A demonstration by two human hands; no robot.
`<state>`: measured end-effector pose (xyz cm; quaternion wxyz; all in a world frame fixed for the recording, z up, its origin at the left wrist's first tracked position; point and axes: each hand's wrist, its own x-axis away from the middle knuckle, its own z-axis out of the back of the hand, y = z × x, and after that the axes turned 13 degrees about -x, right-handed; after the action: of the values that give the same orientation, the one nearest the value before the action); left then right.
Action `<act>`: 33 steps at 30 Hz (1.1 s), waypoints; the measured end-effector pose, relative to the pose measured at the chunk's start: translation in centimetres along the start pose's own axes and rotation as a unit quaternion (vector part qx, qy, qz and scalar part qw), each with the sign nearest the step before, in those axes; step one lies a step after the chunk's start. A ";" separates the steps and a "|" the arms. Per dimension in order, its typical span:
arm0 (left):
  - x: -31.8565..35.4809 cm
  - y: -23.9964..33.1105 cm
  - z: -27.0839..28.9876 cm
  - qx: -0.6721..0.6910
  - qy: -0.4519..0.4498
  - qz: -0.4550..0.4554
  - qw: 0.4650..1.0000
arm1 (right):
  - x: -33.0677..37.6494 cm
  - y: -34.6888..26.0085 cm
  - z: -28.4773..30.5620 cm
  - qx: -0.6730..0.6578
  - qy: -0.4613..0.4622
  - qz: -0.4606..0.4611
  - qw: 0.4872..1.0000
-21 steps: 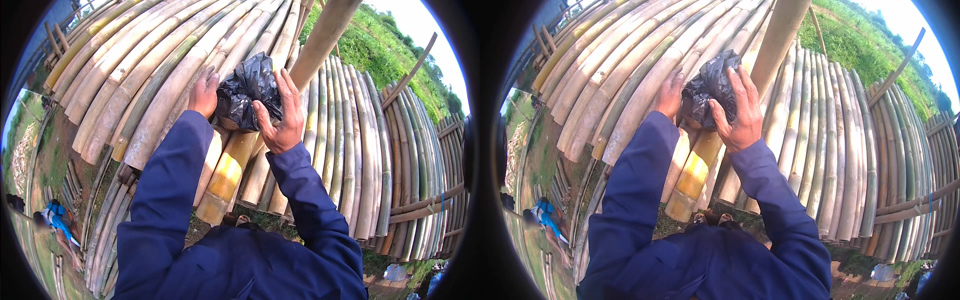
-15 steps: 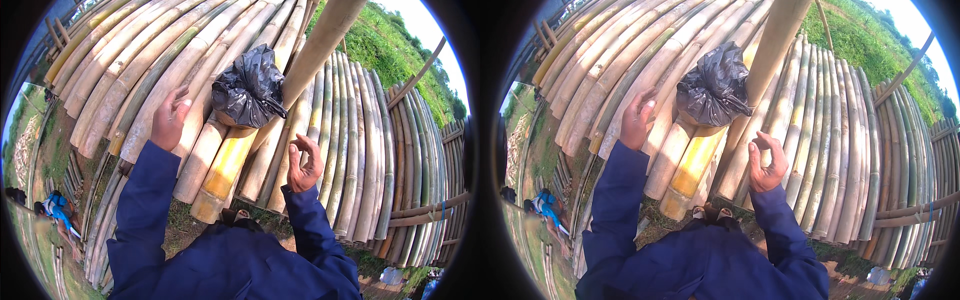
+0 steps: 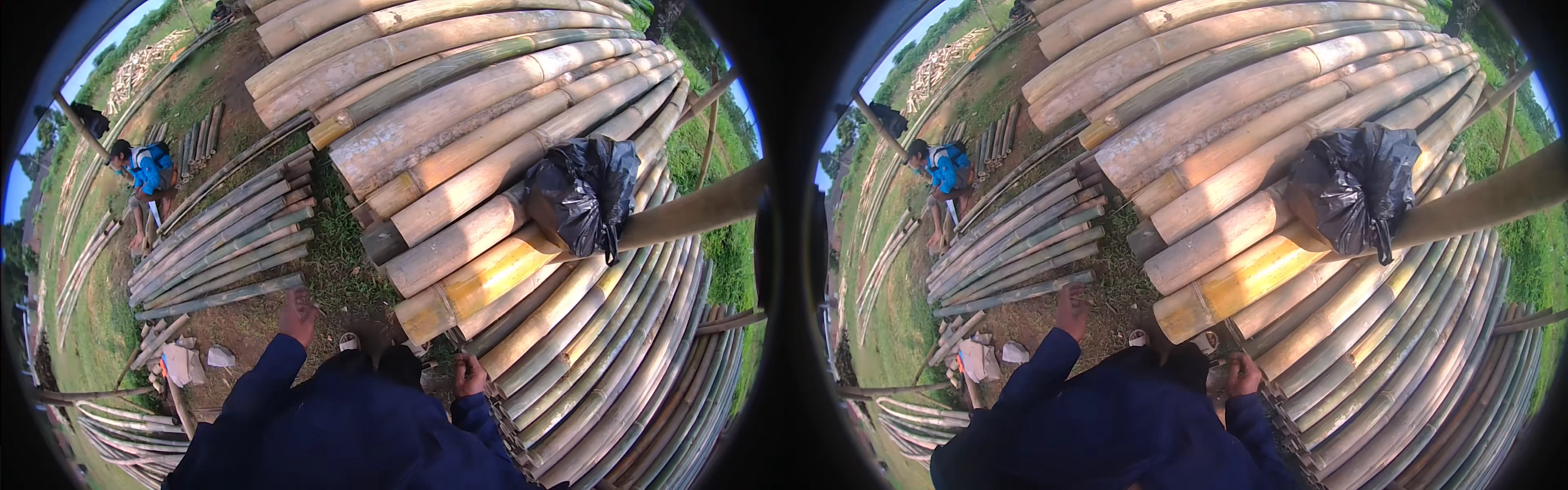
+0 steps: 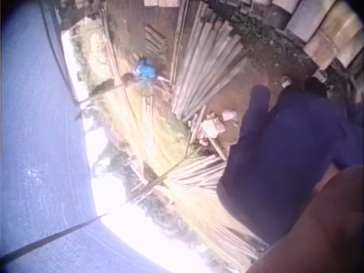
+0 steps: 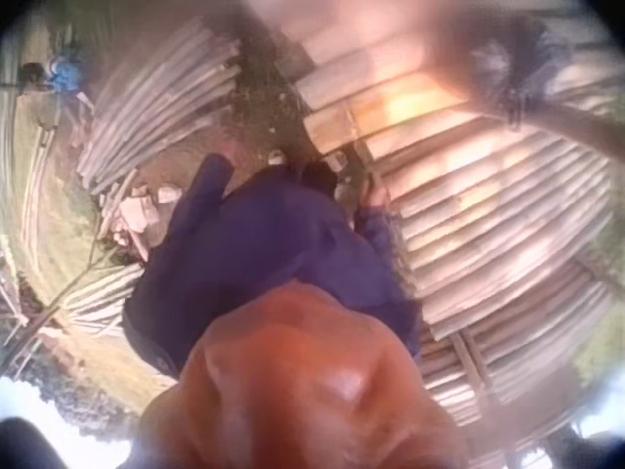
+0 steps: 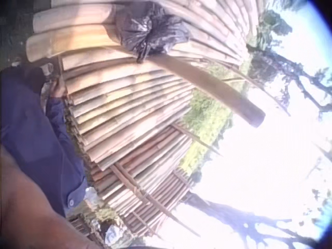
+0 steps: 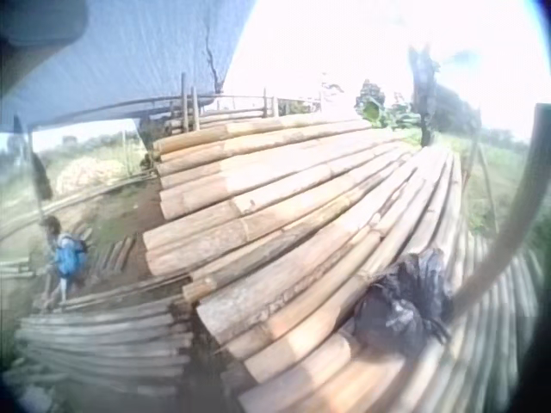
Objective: The person sits on the ground and uses a hand saw to cut bamboo poles into shorter sections. They repeatedly position the bamboo, saw through it, and place the cut pieces aside.
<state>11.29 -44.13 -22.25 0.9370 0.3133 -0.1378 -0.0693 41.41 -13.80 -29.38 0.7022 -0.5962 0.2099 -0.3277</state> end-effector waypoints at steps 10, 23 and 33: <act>16.1 -28.7 -7.3 0.025 -0.389 0.173 0.905 | -1.5 12.5 -11.8 0.088 -0.346 -0.331 0.873; 20.9 -43.5 1.8 0.152 0.040 0.473 0.867 | 0.5 11.4 -48.3 0.187 -0.530 -0.356 0.747; 33.4 -49.5 -6.9 0.242 0.069 0.596 0.762 | 12.7 8.8 -68.2 0.239 -0.669 -0.343 0.615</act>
<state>43.07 -86.72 -50.34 0.6892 0.3887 -0.2439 0.5607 5.39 -69.88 -50.44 0.6022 -0.4902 -0.6231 -0.0939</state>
